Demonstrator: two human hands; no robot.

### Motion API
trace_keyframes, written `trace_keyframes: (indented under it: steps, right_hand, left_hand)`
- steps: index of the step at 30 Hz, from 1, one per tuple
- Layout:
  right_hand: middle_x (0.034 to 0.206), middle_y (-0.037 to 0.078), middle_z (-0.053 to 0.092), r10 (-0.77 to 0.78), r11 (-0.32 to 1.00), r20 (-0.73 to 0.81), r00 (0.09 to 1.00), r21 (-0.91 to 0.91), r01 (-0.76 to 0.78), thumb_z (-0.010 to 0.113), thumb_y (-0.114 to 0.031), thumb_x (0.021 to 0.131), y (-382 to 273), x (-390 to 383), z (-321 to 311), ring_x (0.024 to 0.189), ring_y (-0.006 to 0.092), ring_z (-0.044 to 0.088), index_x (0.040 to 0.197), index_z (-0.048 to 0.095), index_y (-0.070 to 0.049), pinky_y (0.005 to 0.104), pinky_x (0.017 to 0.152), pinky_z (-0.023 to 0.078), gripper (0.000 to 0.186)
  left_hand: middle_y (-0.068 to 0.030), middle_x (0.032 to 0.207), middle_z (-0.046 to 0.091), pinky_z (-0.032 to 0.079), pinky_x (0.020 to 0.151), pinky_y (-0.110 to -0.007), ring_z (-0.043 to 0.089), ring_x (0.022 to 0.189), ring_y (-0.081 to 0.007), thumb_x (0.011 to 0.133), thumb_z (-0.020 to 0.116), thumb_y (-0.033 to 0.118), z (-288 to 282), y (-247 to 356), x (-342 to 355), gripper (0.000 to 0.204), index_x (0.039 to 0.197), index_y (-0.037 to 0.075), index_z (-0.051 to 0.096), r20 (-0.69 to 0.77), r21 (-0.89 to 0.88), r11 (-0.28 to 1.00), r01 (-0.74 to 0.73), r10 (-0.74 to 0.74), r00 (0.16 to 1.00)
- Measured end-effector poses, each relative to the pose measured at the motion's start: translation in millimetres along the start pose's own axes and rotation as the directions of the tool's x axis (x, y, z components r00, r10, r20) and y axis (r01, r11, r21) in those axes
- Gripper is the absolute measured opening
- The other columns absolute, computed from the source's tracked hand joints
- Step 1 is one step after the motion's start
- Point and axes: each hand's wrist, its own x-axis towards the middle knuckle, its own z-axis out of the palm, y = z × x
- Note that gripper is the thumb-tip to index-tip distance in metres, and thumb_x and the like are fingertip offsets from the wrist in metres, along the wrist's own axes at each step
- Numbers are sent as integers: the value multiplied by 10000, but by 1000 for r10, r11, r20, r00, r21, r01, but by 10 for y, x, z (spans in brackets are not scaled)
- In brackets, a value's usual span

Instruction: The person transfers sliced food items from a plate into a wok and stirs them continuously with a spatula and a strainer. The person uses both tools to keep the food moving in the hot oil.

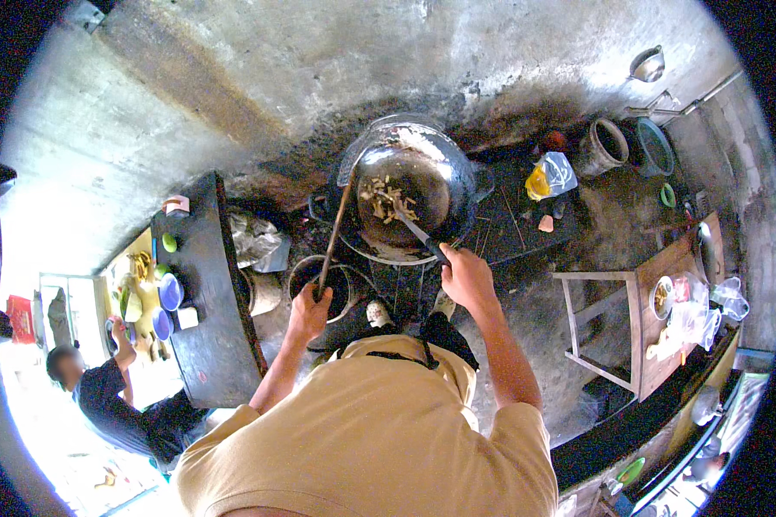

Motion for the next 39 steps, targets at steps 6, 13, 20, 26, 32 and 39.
trace_keyframes:
  steps: [6,13,20,26,32,39]
  right_hand:
    - [988,161,585,-97,966,-54,994,-246,81,672,-73,774,-110,-199,-164,803,359,666,1318,588,-122,446,676,568,552]
    - [1033,158,552,-136,910,-240,961,-414,26,685,-32,774,25,44,488,862,332,648,1406,512,-88,420,682,585,658]
    - [1230,267,516,-16,896,32,999,-444,28,589,-42,871,-174,-172,1116,878,349,670,1509,333,-36,400,639,608,688]
    - [988,228,620,215,973,210,954,-129,-191,652,-108,807,88,-565,1016,842,361,703,1372,465,-31,483,651,590,601]
    - [528,25,468,346,526,599,722,514,-678,623,-306,946,243,-297,947,404,145,465,730,532,-65,321,376,327,336]
    - [613,-28,495,354,192,555,752,744,-640,602,-328,965,-101,-25,1166,418,125,435,815,549,-108,315,359,295,272]
  left_hand:
    - [-339,830,635,492,736,-526,628,874,-523,931,652,341,-64,9,-62,403,1002,-52,600,-118,25,997,-71,73,990]
    - [-333,847,647,503,758,-514,645,896,-504,937,636,355,-46,-33,-102,430,1050,-58,592,-38,-49,998,-34,32,999]
    - [-343,936,638,497,784,-516,628,954,-515,940,638,377,-66,-11,-135,455,1033,-66,594,-39,-30,1000,10,-11,999]
    - [-325,864,658,512,765,-508,654,911,-491,938,643,370,-113,-86,-150,443,1086,-46,598,-49,5,999,46,-46,998]
    - [-313,870,662,510,752,-500,654,905,-487,938,642,378,-115,-115,-82,450,1081,-47,611,-15,1,994,110,-110,994]
    - [-325,889,658,501,773,-504,650,915,-493,942,636,373,-154,-63,-110,447,1075,-53,610,-5,-45,995,88,-88,996]
